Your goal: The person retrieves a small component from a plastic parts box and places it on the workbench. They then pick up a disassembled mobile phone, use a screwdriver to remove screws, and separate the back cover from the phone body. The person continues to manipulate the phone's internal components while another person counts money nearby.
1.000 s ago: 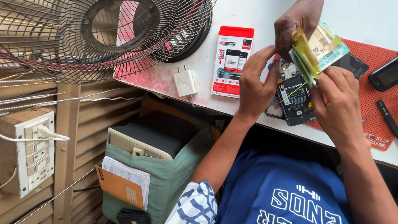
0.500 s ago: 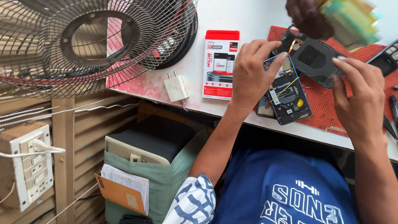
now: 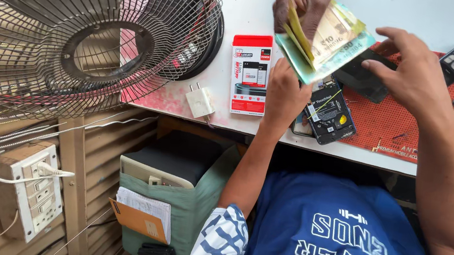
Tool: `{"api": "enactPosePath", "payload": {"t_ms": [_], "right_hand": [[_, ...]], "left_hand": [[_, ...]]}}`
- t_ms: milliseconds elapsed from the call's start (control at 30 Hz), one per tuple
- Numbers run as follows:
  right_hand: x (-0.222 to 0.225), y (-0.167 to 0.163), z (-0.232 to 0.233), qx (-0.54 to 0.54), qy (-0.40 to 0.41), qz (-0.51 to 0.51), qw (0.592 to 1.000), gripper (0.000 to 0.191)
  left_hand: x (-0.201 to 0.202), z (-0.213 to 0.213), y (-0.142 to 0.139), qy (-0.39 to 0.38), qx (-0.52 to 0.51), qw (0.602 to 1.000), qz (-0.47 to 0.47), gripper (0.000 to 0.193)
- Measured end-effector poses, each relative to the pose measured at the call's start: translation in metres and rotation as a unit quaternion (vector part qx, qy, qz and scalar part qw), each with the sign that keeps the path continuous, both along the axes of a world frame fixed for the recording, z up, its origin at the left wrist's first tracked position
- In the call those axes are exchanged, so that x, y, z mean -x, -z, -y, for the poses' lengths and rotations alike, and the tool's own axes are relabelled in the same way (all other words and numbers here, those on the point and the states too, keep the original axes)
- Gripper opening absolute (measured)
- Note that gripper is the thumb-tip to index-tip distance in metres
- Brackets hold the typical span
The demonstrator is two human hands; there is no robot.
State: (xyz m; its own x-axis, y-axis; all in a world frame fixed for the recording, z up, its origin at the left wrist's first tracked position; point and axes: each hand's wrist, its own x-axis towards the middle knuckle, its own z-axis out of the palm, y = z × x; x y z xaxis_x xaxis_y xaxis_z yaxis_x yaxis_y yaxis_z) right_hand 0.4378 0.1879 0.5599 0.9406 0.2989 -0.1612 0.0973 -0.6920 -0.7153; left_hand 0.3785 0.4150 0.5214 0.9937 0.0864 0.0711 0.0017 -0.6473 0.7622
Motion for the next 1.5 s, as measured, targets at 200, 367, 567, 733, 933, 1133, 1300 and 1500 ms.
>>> {"api": "enactPosePath", "payload": {"t_ms": [200, 367, 567, 733, 933, 1133, 1300, 1500], "right_hand": [[0.005, -0.015, -0.003, -0.071, 0.05, -0.062, 0.994, 0.049], [0.026, -0.036, -0.009, -0.086, 0.023, 0.012, 0.996, 0.037], [0.062, -0.042, -0.035, -0.051, -0.036, 0.202, 0.977, 0.031], [0.092, -0.03, -0.062, -0.042, -0.138, 0.308, 0.94, 0.04], [0.115, -0.021, -0.088, -0.017, -0.204, 0.286, 0.936, 0.044], [0.13, -0.023, -0.062, -0.078, -0.172, 0.238, 0.953, 0.044], [0.149, -0.015, -0.001, -0.047, -0.025, 0.21, 0.976, 0.036], [0.183, -0.008, 0.076, 0.045, 0.209, 0.202, 0.956, 0.029]], "left_hand": [[-0.001, -0.003, -0.016, -0.028, 0.1, 0.995, 0.01, 0.021], [-0.002, -0.008, -0.018, -0.04, 0.112, 0.992, -0.047, 0.017], [0.005, -0.015, -0.008, -0.069, 0.198, 0.978, -0.014, 0.025], [0.023, -0.034, -0.009, -0.155, 0.406, 0.888, -0.151, 0.04], [0.042, -0.045, -0.005, -0.154, 0.461, 0.861, -0.148, 0.034], [0.041, -0.062, 0.005, -0.119, 0.432, 0.878, -0.169, 0.027], [0.031, -0.069, 0.013, -0.06, 0.37, 0.912, -0.169, 0.028], [0.019, -0.058, 0.007, -0.067, 0.207, 0.968, -0.127, 0.029]]}}
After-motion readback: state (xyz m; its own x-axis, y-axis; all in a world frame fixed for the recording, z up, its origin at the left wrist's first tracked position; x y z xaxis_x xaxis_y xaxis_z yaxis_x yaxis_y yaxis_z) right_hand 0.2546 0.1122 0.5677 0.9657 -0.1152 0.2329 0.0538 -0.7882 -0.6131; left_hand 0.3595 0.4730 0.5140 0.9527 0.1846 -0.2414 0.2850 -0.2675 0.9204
